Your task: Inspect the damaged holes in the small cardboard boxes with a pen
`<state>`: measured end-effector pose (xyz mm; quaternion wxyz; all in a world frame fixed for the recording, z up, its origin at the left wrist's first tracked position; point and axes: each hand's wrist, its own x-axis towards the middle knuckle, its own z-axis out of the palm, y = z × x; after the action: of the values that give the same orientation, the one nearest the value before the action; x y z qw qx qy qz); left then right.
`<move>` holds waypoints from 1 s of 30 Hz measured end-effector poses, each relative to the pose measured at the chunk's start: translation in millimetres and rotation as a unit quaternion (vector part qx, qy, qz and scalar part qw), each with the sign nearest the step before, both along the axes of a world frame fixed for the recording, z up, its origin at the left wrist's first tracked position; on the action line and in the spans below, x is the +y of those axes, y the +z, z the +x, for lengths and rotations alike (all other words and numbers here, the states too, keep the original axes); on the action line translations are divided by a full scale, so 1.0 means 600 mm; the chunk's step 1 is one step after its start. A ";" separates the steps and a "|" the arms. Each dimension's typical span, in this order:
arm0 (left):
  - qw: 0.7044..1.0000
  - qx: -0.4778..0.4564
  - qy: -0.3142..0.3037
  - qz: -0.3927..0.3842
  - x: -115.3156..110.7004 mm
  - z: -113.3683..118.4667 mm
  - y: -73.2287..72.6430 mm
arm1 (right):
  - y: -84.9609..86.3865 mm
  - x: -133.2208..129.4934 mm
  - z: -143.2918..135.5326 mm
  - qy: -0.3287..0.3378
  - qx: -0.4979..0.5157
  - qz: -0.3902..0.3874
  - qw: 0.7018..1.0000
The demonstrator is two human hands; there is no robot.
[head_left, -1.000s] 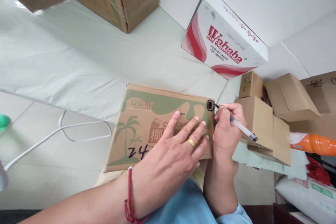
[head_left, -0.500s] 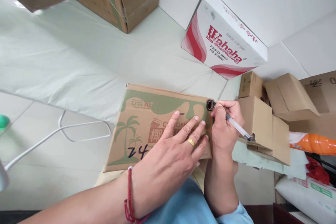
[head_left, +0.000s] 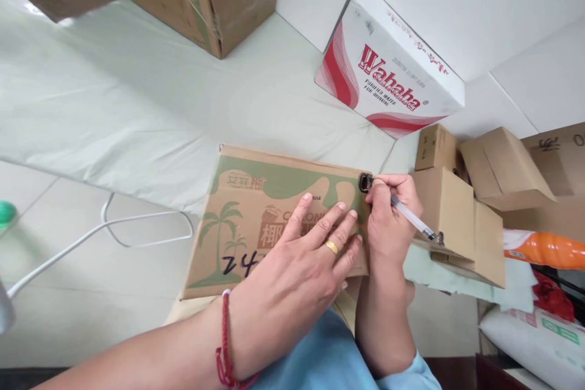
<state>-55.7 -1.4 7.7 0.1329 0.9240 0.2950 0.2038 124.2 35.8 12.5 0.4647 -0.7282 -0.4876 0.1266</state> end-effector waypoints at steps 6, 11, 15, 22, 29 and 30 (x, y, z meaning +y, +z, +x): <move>1.000 -0.005 0.004 0.006 0.002 0.001 0.000 | 0.004 0.001 -0.004 -0.024 0.009 0.004 1.000; 1.000 -0.007 0.002 0.006 0.000 0.002 -0.003 | 0.004 0.003 -0.004 -0.039 0.002 0.010 0.999; 1.000 -0.007 0.003 0.006 0.000 0.000 -0.003 | 0.004 0.002 -0.003 -0.052 -0.003 0.010 0.999; 1.000 -0.007 0.004 0.004 -0.001 -0.001 -0.003 | -0.003 -0.005 0.004 -0.067 -0.014 0.008 0.998; 1.000 -0.006 0.002 0.003 0.000 -0.001 -0.003 | -0.018 -0.010 0.013 -0.059 0.034 0.074 0.995; 1.000 -0.005 0.002 0.004 0.001 -0.001 -0.003 | -0.017 -0.010 0.012 -0.053 0.044 0.076 0.995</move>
<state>-56.1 -1.1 5.7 0.1302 0.9230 0.2951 0.2101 131.5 29.6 2.1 0.5459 -0.7093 -0.4356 0.0957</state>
